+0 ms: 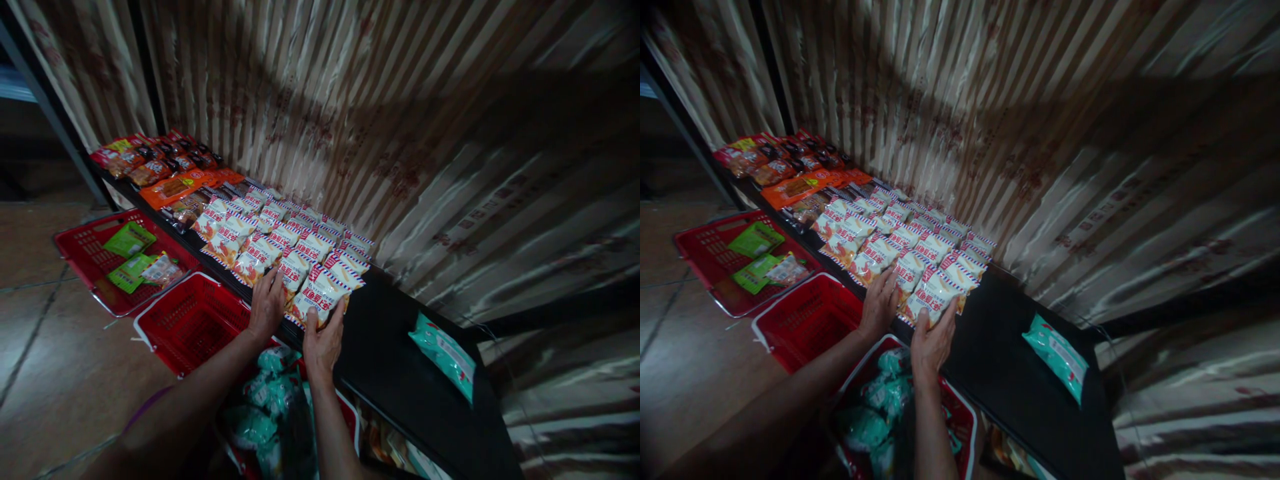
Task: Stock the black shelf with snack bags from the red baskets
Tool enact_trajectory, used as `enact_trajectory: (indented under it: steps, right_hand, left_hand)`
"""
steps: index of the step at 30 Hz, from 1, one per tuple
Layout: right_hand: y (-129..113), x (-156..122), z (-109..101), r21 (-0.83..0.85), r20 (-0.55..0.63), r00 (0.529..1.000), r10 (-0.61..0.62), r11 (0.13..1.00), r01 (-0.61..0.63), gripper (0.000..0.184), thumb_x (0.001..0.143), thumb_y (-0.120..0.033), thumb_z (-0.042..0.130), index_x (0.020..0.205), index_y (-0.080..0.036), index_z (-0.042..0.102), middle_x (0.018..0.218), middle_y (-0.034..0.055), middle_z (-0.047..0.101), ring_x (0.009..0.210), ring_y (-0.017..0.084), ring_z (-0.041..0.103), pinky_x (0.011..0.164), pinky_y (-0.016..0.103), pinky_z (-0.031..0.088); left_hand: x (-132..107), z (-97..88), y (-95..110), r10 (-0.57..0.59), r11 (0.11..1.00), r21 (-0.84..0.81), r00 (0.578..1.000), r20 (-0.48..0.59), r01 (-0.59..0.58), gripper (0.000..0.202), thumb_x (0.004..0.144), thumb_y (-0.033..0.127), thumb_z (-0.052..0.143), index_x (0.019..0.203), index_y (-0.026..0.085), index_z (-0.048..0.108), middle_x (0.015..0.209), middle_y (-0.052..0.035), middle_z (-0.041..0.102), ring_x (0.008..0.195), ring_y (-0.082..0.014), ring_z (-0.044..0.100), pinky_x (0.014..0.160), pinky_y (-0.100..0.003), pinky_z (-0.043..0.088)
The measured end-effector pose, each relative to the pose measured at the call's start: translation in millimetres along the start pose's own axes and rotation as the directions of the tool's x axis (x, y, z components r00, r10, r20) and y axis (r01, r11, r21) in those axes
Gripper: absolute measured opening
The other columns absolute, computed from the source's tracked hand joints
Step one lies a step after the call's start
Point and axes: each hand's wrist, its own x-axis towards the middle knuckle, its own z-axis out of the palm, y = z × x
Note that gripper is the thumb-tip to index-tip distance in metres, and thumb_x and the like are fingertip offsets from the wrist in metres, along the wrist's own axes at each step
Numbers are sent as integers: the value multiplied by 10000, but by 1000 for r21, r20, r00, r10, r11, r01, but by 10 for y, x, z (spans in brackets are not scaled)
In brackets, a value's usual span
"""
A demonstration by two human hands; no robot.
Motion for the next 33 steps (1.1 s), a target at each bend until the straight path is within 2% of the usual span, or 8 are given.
enact_trajectory:
  steps: [10,19,23,27,33]
  right_hand:
    - [-27,-1,25,-41,35,999,-7,999,9,738,884,-525,362,1465,-125,149,1446,200,361,1299,321,399,997,491,373]
    - [-82,-20,2,-63,39,999,16,998,-14,753,877,-543,349,1464,-114,153,1400,209,418,1274,331,422,972,488,383]
    - [-110,-32,-17,-48,27,999,25,999,-23,730,885,-525,332,1464,-117,156,1397,204,424,1274,326,421,977,495,377]
    - [-102,-54,-27,-15,-20,1000,-10,1000,9,696,893,-500,324,1450,-102,201,1449,192,355,1317,301,364,1029,474,335]
    - [-67,-74,-27,27,-24,999,23,999,-23,699,889,-482,357,1460,-132,155,1468,179,332,1303,288,392,1014,460,361]
  left_hand:
    - [47,-24,-26,-15,999,-32,1000,15,16,505,870,103,374,1368,180,403,1321,-143,501,1195,-237,483,989,-432,431]
    - [38,-60,-6,-11,1000,-15,1000,18,12,436,864,114,383,1290,144,470,1337,-169,474,1204,-256,474,994,-458,409]
    - [-7,-107,86,67,996,-55,998,-15,-68,409,869,136,405,1274,168,451,1406,-166,400,1310,-261,365,1029,-484,363]
    - [-120,-145,226,198,976,-97,980,12,-196,397,870,153,427,1266,192,434,1459,-151,328,1395,-267,215,1068,-516,292]
    - [-223,-119,336,238,968,-98,970,54,-232,406,871,206,455,1276,170,436,1477,-164,302,1419,-300,115,1075,-534,261]
